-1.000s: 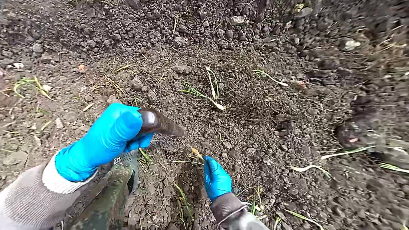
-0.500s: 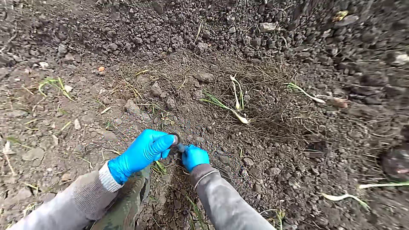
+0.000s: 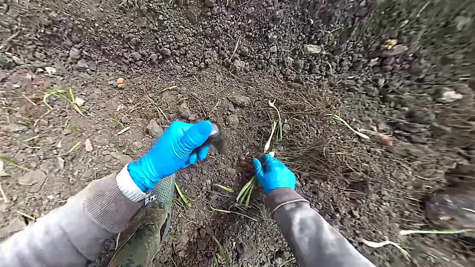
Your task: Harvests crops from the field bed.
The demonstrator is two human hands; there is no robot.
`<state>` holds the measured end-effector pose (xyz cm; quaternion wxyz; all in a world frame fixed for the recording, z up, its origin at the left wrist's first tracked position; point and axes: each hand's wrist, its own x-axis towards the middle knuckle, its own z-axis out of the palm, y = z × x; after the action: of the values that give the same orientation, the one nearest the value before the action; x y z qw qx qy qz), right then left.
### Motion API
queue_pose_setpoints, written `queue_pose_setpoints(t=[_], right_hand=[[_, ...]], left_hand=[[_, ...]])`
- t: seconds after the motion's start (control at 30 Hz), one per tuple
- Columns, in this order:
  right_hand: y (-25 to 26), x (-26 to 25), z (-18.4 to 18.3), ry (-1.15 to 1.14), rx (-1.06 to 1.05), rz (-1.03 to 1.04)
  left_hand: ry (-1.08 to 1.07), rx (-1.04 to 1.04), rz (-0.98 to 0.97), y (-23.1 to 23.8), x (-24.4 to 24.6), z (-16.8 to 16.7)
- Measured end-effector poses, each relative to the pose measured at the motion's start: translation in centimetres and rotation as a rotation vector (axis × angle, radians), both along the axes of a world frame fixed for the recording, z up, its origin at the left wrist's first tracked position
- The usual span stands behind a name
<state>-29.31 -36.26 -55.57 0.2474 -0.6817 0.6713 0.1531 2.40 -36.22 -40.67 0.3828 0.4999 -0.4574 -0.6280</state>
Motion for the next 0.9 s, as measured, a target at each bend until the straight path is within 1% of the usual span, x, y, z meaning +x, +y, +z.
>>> queue_pose_setpoints(t=[0.03, 0.1, 0.13, 0.2, 0.23, 0.3, 0.37, 0.43, 0.47, 0.5, 0.53, 0.6, 0.63, 0.67, 0.73, 0.8, 0.87, 0.9], right_hand=[[1.0, 0.6, 0.3, 0.011, 0.002, 0.015], [2.5, 2.0, 0.9, 0.037, 0.030, 0.001], [3.0, 2.7, 1.3, 0.049, 0.058, 0.004], [3.9, 3.6, 1.7, 0.041, 0.115, 0.059], [4.4, 4.0, 1.7, 0.032, 0.141, 0.093], [4.3, 4.7, 1.5, 0.005, 0.178, 0.114], [4.7, 4.4, 0.9, -0.048, 0.091, 0.122], [4.7, 4.3, 0.3, -0.111, -0.056, 0.154], [4.4, 4.3, 0.2, -0.141, -0.123, 0.170], [3.9, 4.4, 0.4, -0.159, -0.161, 0.188], [3.3, 4.6, 0.8, -0.172, -0.172, 0.205], [2.1, 5.7, 1.4, -0.206, -0.186, 0.260], [1.4, 6.5, 1.5, -0.212, -0.186, 0.305], [0.8, 7.6, 1.6, -0.196, -0.156, 0.349], [0.2, 10.3, 0.8, -0.097, 0.012, 0.392], [-0.2, 13.0, -0.8, 0.005, 0.243, 0.348], [-0.1, 14.2, -2.1, 0.038, 0.363, 0.322], [-0.2, 14.4, -2.4, 0.022, 0.385, 0.358]], left_hand=[[-0.040, 0.040, -0.037, -0.7, -0.8, -0.8], [-0.135, 0.172, -0.112, -1.0, -1.8, -4.2], [-0.151, 0.206, -0.126, -0.9, -1.8, -5.8], [-0.103, 0.296, -0.103, -1.0, -1.1, -6.9], [-0.065, 0.325, -0.078, -0.9, -0.5, -6.8], [-0.031, 0.285, -0.054, -1.1, 0.9, -5.1], [0.003, 0.157, -0.050, -1.2, 1.5, -2.0], [-0.008, 0.029, -0.057, -1.9, 1.1, 1.2], [-0.030, -0.003, -0.071, -2.5, 0.5, 1.7], [-0.083, 0.000, -0.092, -2.8, -0.3, 1.0], [-0.158, 0.043, -0.126, -2.7, -1.2, -1.1], [-0.263, 0.152, -0.221, -1.1, -2.4, -7.3], [-0.273, 0.182, -0.231, -0.2, -2.6, -9.5], [-0.255, 0.216, -0.208, 0.6, -2.6, -10.5], [-0.180, 0.266, -0.118, 1.6, -2.3, -10.1], [-0.121, 0.258, -0.051, 1.8, -1.4, -7.8], [-0.100, 0.215, -0.013, 2.0, -0.4, -4.8], [-0.101, 0.178, 0.006, 2.2, 0.0, -3.8]])
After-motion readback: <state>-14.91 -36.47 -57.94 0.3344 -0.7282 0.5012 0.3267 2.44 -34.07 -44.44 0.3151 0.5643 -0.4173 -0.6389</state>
